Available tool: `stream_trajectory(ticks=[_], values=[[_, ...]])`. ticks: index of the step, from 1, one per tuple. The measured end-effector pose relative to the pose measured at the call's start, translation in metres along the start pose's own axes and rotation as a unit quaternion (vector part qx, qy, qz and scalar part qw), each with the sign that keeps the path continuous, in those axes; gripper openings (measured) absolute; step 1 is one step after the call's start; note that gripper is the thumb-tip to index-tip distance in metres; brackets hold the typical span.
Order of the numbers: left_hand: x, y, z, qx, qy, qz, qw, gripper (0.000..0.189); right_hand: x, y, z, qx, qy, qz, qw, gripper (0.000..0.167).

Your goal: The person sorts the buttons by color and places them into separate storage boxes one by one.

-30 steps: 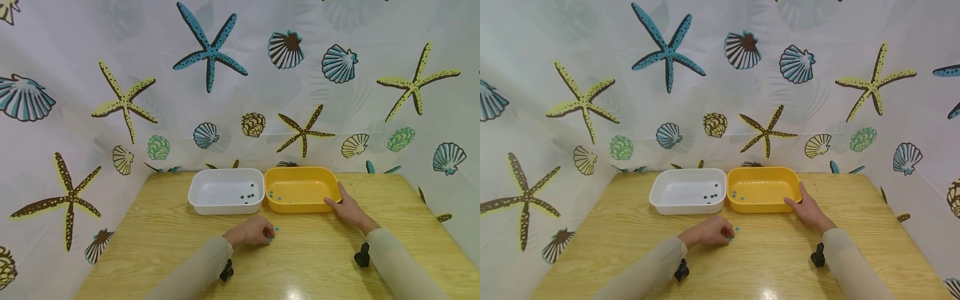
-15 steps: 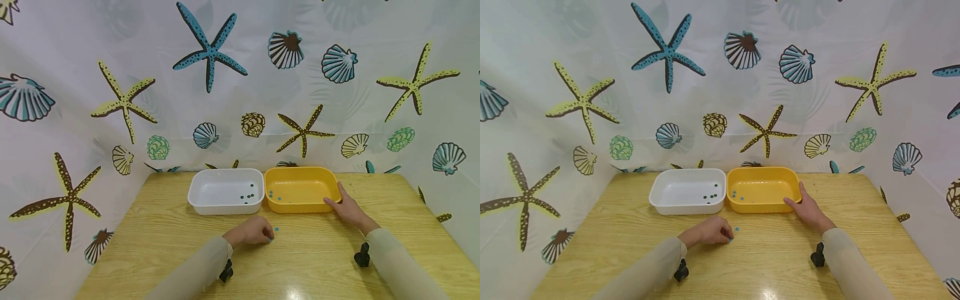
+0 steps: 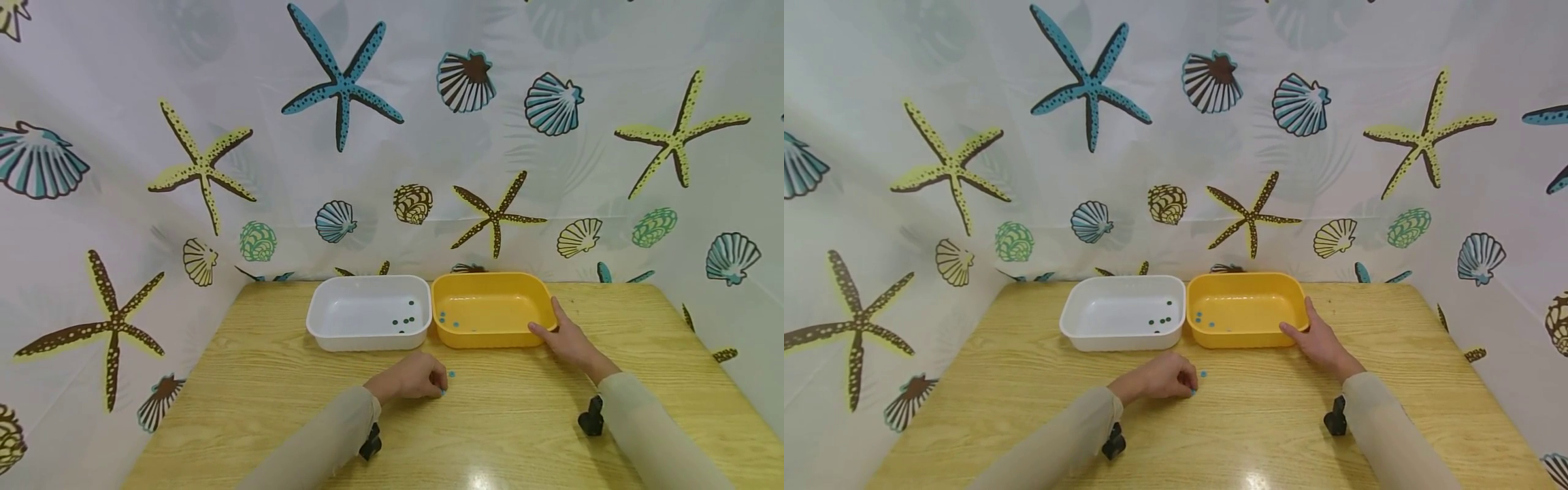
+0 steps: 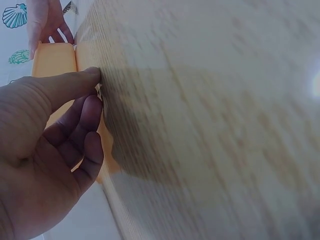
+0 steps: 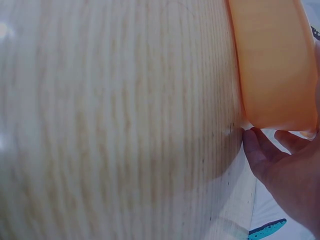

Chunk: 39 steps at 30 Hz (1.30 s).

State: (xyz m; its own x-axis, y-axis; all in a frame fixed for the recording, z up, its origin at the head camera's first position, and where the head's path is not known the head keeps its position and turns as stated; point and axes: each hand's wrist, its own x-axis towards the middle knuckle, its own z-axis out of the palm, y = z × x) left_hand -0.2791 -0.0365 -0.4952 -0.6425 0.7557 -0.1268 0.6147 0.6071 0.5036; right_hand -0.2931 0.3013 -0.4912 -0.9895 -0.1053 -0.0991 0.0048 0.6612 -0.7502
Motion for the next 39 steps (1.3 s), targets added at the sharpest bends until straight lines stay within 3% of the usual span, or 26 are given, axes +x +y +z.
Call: stream_trajectory(ticks=[5, 16, 26, 32, 39], values=[[-0.001, 0.0, -0.001, 0.004, -0.002, 0.009, 0.9999, 0.008, 0.001, 0.0, 0.001, -0.001, -0.002, 0.005, 1.0, 0.095], [-0.004, 0.002, -0.003, -0.008, 0.007, -0.016, 0.9998, 0.01, 0.0, -0.002, 0.001, 0.008, -0.001, 0.006, 1.0, 0.096], [-0.007, 0.014, -0.014, -0.11, 0.038, -0.034, 0.9926, 0.002, -0.002, -0.002, 0.002, 0.003, 0.001, 0.006, 1.0, 0.098], [-0.003, 0.02, -0.025, -0.134, 0.065, -0.03, 0.9884, 0.006, -0.002, -0.001, 0.002, 0.003, 0.0, 0.002, 1.0, 0.1], [0.005, 0.027, -0.037, -0.123, 0.101, -0.025, 0.9869, 0.007, -0.001, -0.001, 0.001, 0.002, 0.001, -0.001, 1.0, 0.101]])
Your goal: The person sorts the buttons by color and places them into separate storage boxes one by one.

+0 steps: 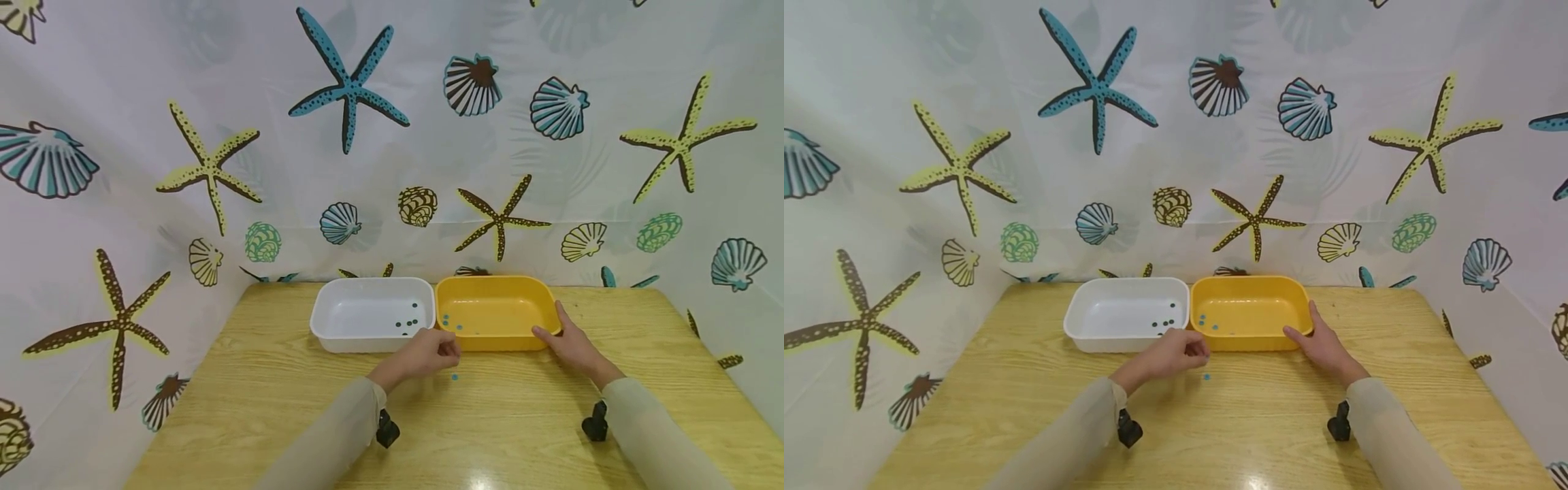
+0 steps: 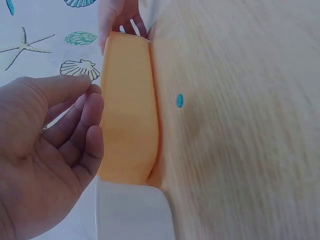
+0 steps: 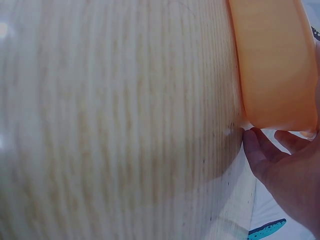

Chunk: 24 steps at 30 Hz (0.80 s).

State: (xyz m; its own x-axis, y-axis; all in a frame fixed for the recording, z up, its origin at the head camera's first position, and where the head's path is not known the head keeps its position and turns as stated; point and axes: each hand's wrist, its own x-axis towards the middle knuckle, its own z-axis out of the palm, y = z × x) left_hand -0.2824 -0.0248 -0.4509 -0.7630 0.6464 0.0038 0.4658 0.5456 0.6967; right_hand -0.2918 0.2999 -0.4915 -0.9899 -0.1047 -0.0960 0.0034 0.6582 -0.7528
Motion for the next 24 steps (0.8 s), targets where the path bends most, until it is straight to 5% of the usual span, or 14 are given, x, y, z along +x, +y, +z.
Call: stream_trajectory(ticks=[14, 24], values=[[0.031, 0.014, -0.003, -0.009, 0.073, -0.021, 0.9971, 0.005, 0.0, 0.0, 0.0, -0.002, 0.002, 0.0, 1.0, 0.098], [0.051, 0.008, 0.006, -0.029, 0.115, -0.043, 0.992, 0.004, 0.001, 0.002, 0.0, -0.005, 0.004, 0.0, 1.0, 0.1]])
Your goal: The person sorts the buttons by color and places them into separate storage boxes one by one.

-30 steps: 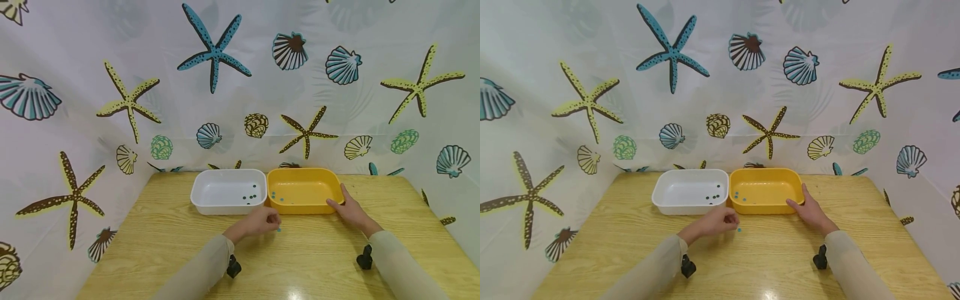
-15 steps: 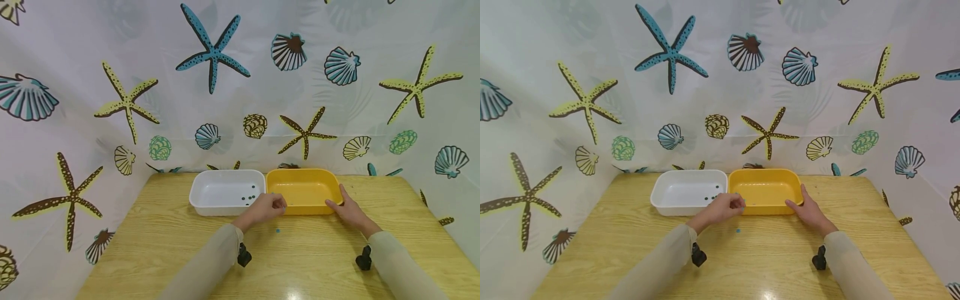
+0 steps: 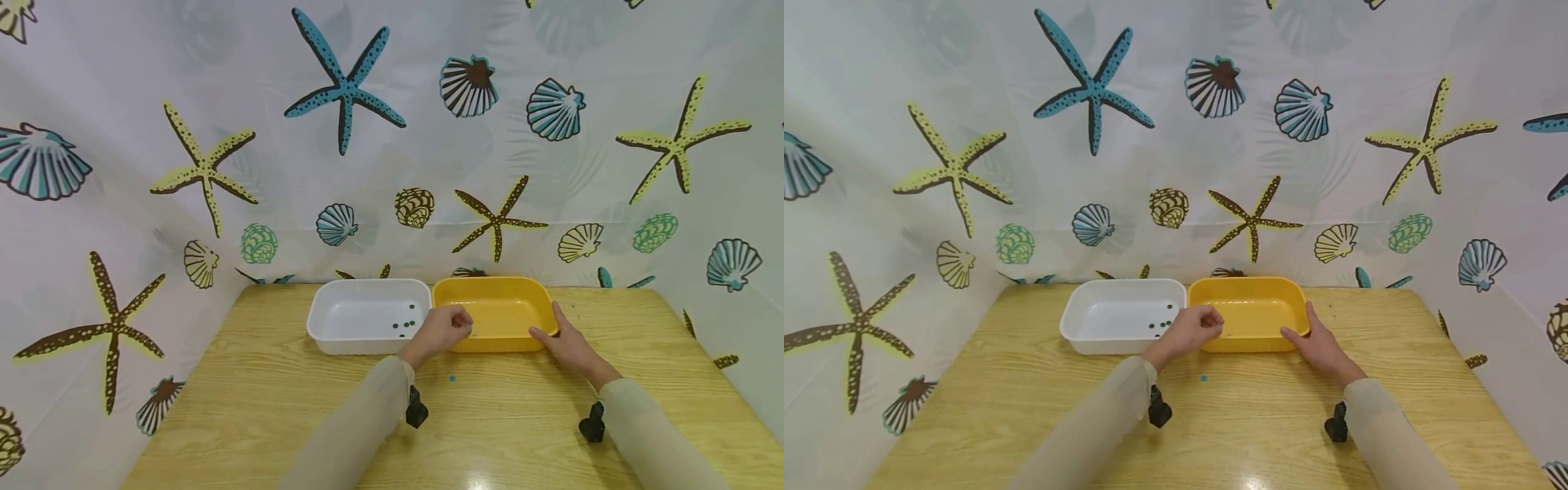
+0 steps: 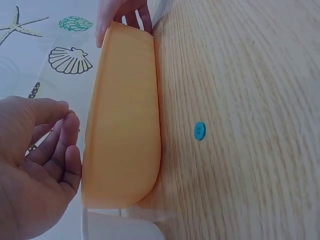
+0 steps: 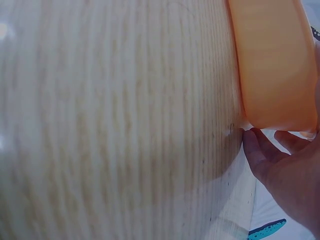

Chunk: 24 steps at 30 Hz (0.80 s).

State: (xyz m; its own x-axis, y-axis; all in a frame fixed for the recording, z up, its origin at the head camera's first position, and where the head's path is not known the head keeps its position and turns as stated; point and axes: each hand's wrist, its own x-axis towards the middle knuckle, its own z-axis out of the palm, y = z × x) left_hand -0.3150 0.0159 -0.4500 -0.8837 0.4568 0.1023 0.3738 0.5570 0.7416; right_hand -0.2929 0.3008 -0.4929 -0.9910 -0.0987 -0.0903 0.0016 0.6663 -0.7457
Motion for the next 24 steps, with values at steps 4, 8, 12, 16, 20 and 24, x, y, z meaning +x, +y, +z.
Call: stream_trajectory(ticks=[4, 8, 12, 16, 20, 24], values=[[0.004, 0.0, 0.003, -0.017, 0.009, -0.008, 0.9998, 0.005, 0.001, 0.001, 0.0, 0.003, -0.002, 0.002, 1.0, 0.098], [0.008, 0.0, 0.004, -0.022, 0.016, -0.006, 0.9996, 0.007, 0.002, 0.002, -0.001, 0.0, -0.001, 0.004, 1.0, 0.097], [0.012, -0.002, 0.006, -0.019, 0.019, -0.007, 0.9996, 0.008, 0.003, 0.002, -0.002, 0.001, -0.001, 0.009, 1.0, 0.099], [0.015, -0.003, 0.005, -0.016, 0.015, -0.017, 0.9996, 0.013, 0.004, 0.002, -0.001, 0.006, -0.003, 0.012, 0.9999, 0.097], [0.017, -0.002, 0.003, -0.014, 0.01, -0.027, 0.9995, 0.015, 0.004, 0.002, -0.001, 0.006, -0.002, 0.011, 0.9999, 0.095], [0.02, -0.003, 0.002, -0.019, 0.007, -0.031, 0.9993, 0.011, 0.002, 0.0, -0.001, 0.007, -0.002, 0.009, 0.9999, 0.094]])
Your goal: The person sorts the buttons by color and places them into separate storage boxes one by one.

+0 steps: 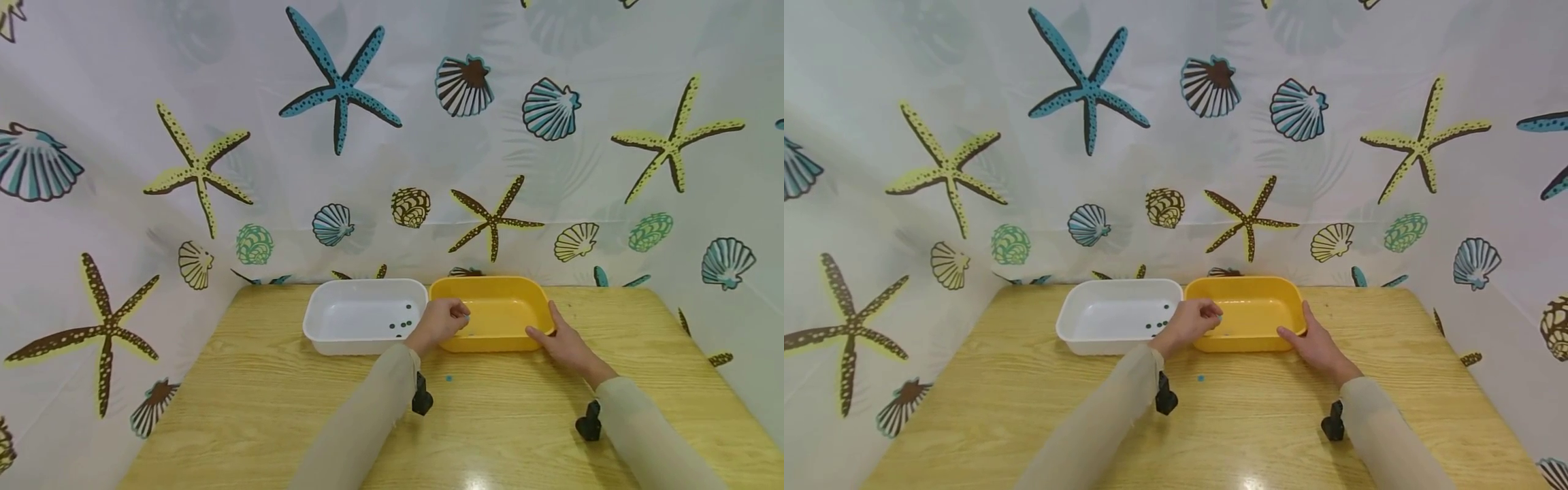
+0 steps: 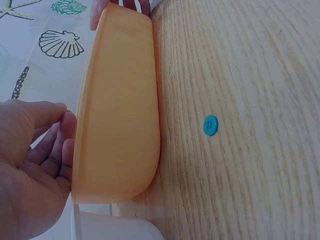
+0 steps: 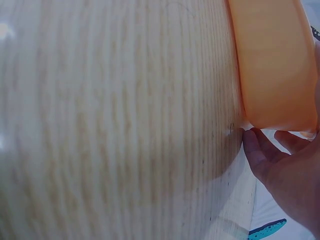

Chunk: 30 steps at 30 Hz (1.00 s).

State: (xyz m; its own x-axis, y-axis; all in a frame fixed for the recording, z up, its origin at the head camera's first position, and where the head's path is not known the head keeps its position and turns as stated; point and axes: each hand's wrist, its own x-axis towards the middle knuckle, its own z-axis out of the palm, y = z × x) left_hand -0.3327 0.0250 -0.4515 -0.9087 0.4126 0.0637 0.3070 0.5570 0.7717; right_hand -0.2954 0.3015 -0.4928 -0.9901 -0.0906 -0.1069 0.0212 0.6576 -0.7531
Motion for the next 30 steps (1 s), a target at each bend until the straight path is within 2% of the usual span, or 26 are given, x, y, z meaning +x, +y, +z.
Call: stream_trajectory(ticks=[11, 21, 23, 30], values=[[0.0075, 0.0026, -0.0012, -0.017, -0.006, -0.023, 0.9996, 0.01, 0.0002, 0.0025, 0.0003, -0.01, 0.003, -0.002, 0.9999, 0.094], [0.0105, 0.0039, -0.0008, -0.05, 0.004, -0.052, 0.9974, 0.023, 0.0026, 0.005, 0.0006, -0.01, 0.005, -0.004, 0.9999, 0.096], [0.0106, 0.0032, -0.0016, -0.043, 0.008, -0.047, 0.9979, 0.023, 0.0025, 0.0052, 0.0005, -0.008, 0.005, -0.005, 0.9999, 0.097], [0.0021, 0.0004, -0.0083, -0.001, 0.0, 0.001, 1.0, 0.02, 0.0017, 0.0045, 0.0008, -0.008, 0.006, -0.008, 0.9999, 0.098]])
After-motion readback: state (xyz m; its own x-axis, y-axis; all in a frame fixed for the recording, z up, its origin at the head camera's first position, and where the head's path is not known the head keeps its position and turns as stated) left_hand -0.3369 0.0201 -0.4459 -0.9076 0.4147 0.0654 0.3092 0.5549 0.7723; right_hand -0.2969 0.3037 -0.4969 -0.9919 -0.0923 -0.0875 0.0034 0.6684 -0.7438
